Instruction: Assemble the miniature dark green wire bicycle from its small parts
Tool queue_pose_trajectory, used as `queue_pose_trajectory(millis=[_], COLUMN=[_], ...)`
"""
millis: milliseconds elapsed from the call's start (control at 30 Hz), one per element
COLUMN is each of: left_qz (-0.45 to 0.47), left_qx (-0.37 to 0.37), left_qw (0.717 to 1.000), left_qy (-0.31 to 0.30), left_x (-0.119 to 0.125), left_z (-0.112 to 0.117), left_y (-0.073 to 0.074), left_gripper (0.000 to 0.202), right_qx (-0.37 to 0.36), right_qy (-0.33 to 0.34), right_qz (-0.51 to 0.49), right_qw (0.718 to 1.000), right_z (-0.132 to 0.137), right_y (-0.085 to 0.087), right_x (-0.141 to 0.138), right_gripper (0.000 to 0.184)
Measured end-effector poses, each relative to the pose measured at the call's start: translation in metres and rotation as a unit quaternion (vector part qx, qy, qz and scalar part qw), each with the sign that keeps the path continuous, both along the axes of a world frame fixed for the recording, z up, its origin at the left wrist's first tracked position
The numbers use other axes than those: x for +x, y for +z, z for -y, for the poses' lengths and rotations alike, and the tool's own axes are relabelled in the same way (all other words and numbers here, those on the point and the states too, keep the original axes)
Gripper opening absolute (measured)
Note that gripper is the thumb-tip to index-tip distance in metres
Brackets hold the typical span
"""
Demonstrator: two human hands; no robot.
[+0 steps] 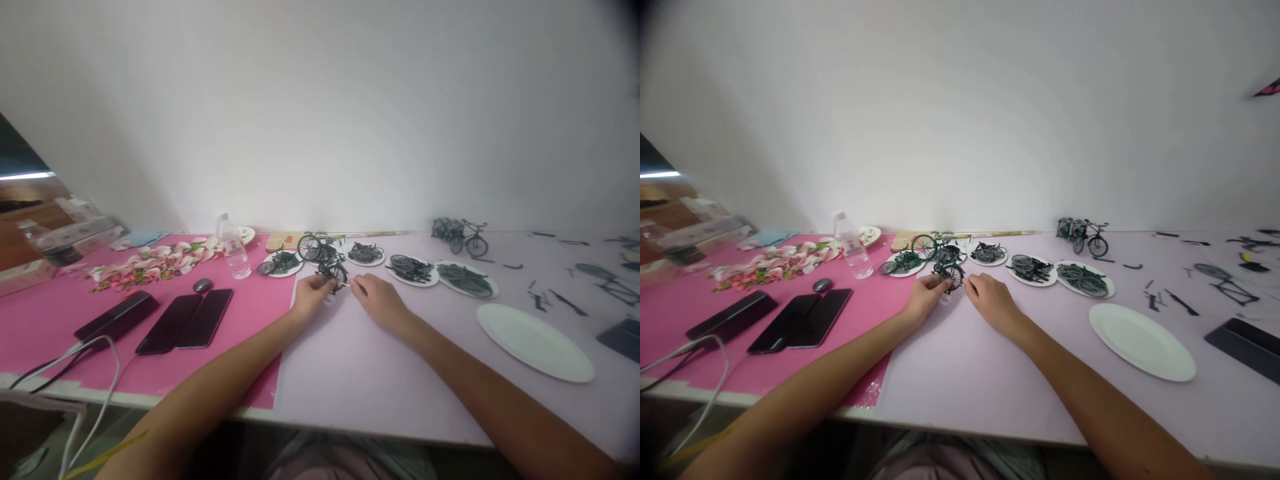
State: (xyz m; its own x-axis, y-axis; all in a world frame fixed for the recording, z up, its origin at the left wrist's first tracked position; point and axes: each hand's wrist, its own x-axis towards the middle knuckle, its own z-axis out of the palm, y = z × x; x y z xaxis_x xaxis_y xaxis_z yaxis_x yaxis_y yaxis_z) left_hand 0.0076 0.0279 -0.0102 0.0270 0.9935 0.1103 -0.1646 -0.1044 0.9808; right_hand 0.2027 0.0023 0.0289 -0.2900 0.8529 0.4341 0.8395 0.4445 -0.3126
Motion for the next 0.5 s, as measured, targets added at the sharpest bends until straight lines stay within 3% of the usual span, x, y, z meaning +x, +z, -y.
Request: queue_pose_trajectory(millis=[133,233,367,500], left_qz=[0.018,0.021,0.025,0.017], left_qx=[-0.01,-0.01,-0.008,0.004], left_qw=[1.0,0.997,0.988,0.986], left_qy=[-0.007,-0.073,-0.154,-0.167], left_x=[-0.003,-0.007,-0.011,-0.012], left_z=[0.001,-0.002,-0.005,-0.005], left_y=[0.005,0.006,0.006,0.006], left_gripper=[0.043,0.041,0.039,0.035], right_qx=[-0.017,-0.003,0.057,0.088], right_qy=[0.019,0.045,0.11,0.138], right_qz=[-0.107,-0.168,-0.179,-0.172], right_qw=[0.994,0.985,0.976,0.972], right_z=[-0.003,-0.005,-0.006,-0.007], right_y=[0.006,0.005,0.0,-0.008], right_x=[0.008,0.01,0.006,0.003], right_gripper=[0.037,0.036,0.02,0.007])
